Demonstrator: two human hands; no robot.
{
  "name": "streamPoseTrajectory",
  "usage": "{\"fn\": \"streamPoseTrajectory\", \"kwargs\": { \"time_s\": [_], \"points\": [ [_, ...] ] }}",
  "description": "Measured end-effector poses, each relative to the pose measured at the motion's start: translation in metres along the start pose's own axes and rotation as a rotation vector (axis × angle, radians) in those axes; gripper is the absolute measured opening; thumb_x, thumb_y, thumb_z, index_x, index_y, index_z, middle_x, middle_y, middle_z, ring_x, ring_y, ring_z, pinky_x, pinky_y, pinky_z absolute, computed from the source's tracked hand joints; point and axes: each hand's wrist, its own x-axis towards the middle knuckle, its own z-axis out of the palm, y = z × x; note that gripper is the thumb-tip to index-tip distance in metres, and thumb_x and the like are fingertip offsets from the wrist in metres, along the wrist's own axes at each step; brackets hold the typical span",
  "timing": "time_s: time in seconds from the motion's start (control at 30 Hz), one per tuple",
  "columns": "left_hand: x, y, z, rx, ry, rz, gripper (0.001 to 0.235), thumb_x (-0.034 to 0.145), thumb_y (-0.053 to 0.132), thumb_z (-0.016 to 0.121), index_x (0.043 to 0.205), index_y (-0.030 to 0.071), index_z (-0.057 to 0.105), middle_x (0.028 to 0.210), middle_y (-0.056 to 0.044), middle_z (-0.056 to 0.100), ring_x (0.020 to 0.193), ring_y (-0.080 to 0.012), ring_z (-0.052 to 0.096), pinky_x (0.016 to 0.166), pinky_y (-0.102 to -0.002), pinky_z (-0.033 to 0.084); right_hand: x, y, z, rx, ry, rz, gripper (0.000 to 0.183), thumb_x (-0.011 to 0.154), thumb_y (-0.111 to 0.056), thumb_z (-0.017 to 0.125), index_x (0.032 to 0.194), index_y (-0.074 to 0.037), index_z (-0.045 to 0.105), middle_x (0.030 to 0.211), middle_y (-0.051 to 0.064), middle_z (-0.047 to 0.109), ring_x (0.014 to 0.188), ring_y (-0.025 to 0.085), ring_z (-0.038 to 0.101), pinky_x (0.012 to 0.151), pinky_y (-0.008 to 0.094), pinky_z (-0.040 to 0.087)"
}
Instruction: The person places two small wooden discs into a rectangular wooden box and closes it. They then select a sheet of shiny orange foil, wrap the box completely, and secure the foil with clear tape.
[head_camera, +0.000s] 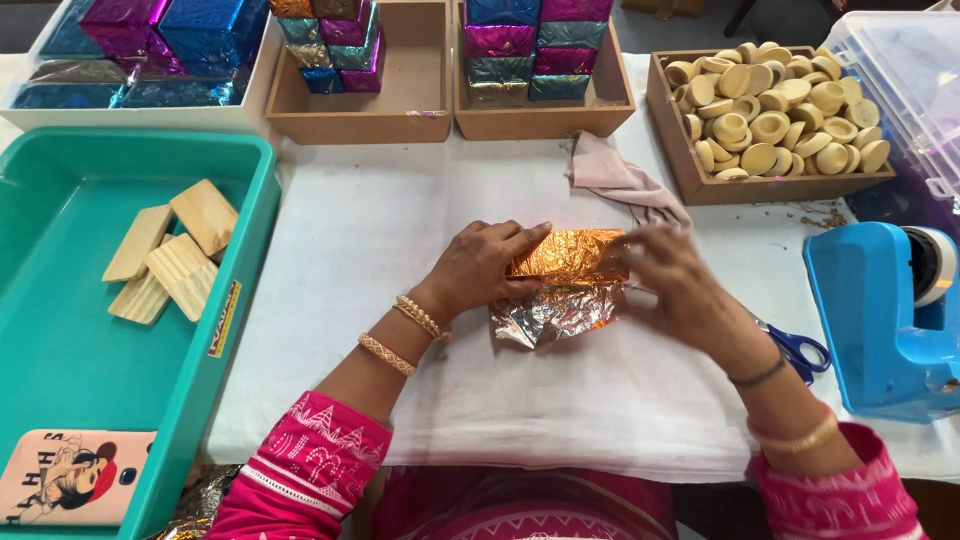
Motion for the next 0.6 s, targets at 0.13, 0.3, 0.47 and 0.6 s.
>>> {"fn": "streamPoseTrajectory", "kwargs": {
  "time_s": [0.13, 0.3, 0.47, 0.6],
  "points": [
    [0.001, 0.000, 0.000, 0.003, -0.007, 0.003, 0.078, 0.079, 0.049, 0.081, 0.145, 0.016, 0.056, 0.104, -0.006, 0.067, 0.091, -0.0239, 0.067, 0.094, -0.039, 0.049, 0.000, -0.042, -0.003, 0.013, -0.126, -0.082, 0.056, 0.073, -0.041, 0.081, 0.117, -0.008, 0.072, 0.123, 0.012, 0.062, 0.116, 0.032, 0.053, 0.098, 0.046, 0.041],
    [0.001, 0.002, 0.000, 0.005, 0.005, 0.000, 0.080, 0.077, 0.048, 0.082, 0.145, 0.016, 0.056, 0.103, -0.006, 0.068, 0.091, -0.0234, 0.067, 0.093, -0.039, 0.049, -0.009, -0.042, 0.006, -0.199, -0.204, 0.020, 0.022, 0.080, -0.019, 0.074, 0.101, -0.013, 0.071, 0.132, 0.008, 0.061, 0.128, 0.029, 0.053, 0.105, 0.045, 0.043],
    [0.001, 0.003, 0.000, 0.024, 0.000, -0.003, 0.080, 0.078, 0.051, 0.082, 0.144, 0.015, 0.057, 0.102, -0.007, 0.067, 0.090, -0.0244, 0.067, 0.091, -0.039, 0.050, 0.005, -0.034, 0.006, -0.082, -0.176, -0.056, 0.026, 0.084, -0.012, 0.068, 0.109, -0.004, 0.063, 0.133, 0.013, 0.061, 0.127, 0.034, 0.056, 0.105, 0.045, 0.046],
    [0.001, 0.002, 0.001, 0.026, 0.001, -0.007, 0.074, 0.081, 0.046, 0.079, 0.145, 0.016, 0.058, 0.103, -0.006, 0.068, 0.090, -0.0227, 0.068, 0.090, -0.038, 0.051, 0.017, -0.023, -0.002, 0.160, -0.258, 0.159, 0.029, 0.093, -0.007, 0.060, 0.122, -0.002, 0.058, 0.116, 0.013, 0.065, 0.110, 0.035, 0.064, 0.092, 0.045, 0.051]
  ]
}}
